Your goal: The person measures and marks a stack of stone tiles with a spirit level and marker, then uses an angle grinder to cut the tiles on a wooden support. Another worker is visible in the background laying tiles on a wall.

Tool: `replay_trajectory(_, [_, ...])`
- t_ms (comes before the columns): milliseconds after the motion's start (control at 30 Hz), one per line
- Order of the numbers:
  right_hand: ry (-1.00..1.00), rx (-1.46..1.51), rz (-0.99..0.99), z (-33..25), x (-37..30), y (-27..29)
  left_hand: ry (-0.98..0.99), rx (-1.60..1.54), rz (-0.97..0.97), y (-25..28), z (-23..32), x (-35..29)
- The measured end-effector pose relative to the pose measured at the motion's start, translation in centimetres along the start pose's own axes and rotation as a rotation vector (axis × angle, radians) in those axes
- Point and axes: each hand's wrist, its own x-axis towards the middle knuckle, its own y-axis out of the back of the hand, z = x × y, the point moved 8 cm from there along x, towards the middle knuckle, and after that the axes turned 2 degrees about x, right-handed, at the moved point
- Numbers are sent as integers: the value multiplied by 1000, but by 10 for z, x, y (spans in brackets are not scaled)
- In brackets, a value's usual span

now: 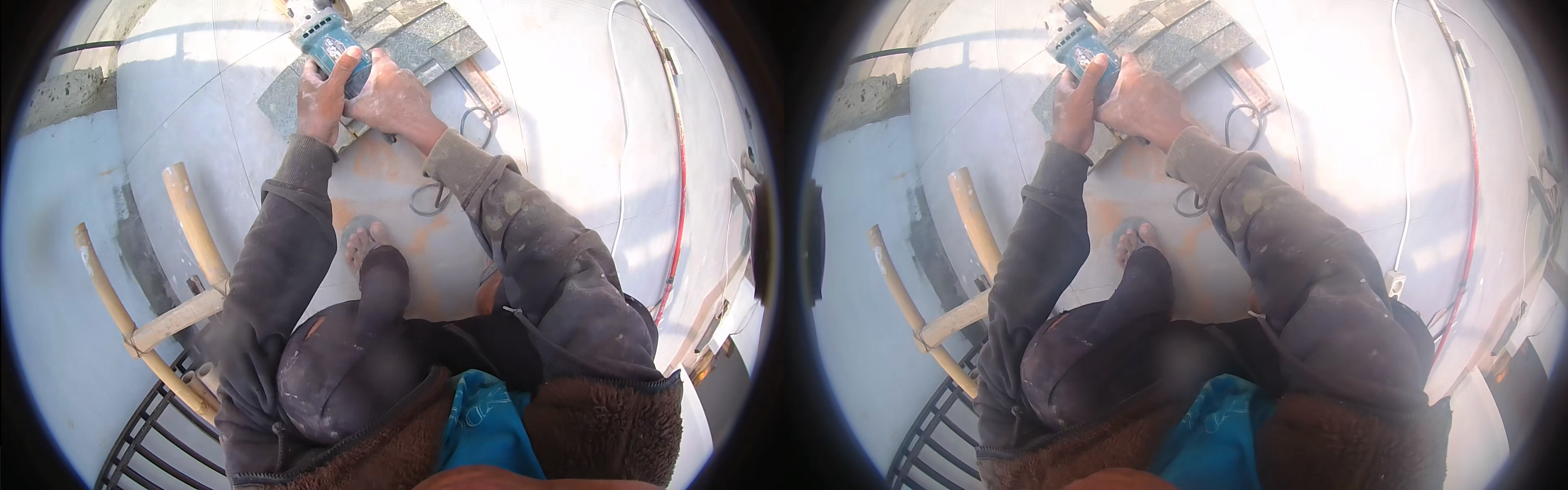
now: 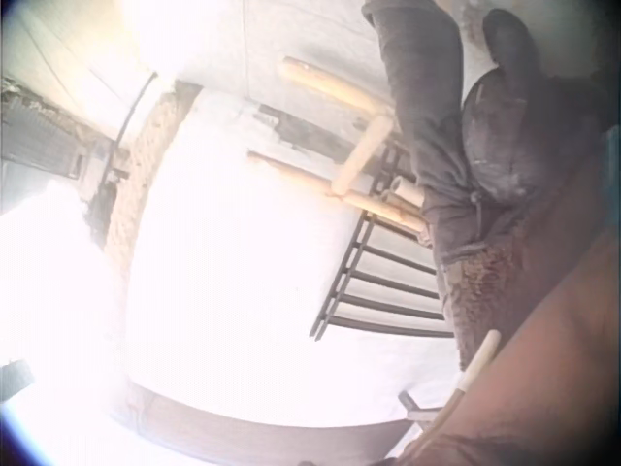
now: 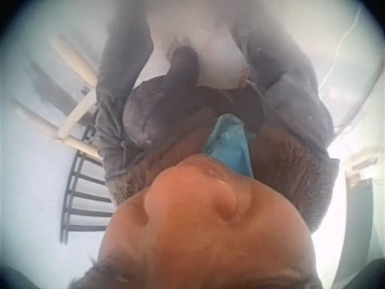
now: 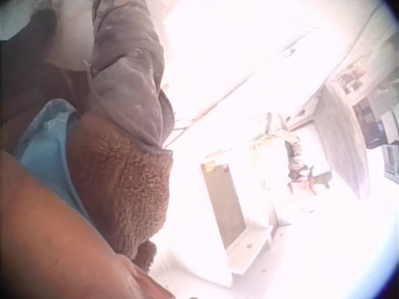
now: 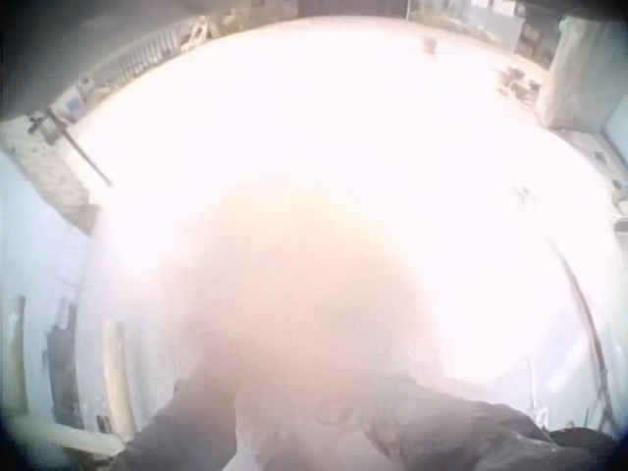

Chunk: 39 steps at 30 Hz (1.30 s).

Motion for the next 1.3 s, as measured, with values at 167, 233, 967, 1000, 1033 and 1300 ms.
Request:
replay_trajectory(167, [-1,-45,-32,1,11,-39,-53,-47,71,24,-18,15])
replay_trajectory(233, [28,-81,-82,2,19,-45,3,100,20,37,-29,21])
replay_trajectory(967, [3,-281,26,7,51,-53,161,-157,368,134,-137,49])
replay_trajectory(1000, [18,-279,31,9,53,-53,158,-151,371,135,-138,50])
replay_trajectory(1033, [34,-278,35,12,55,-54,155,-145,373,135,-139,50])
replay_trajectory(1300, [27,-293,-8,5,49,-50,105,-147,429,133,-134,46])
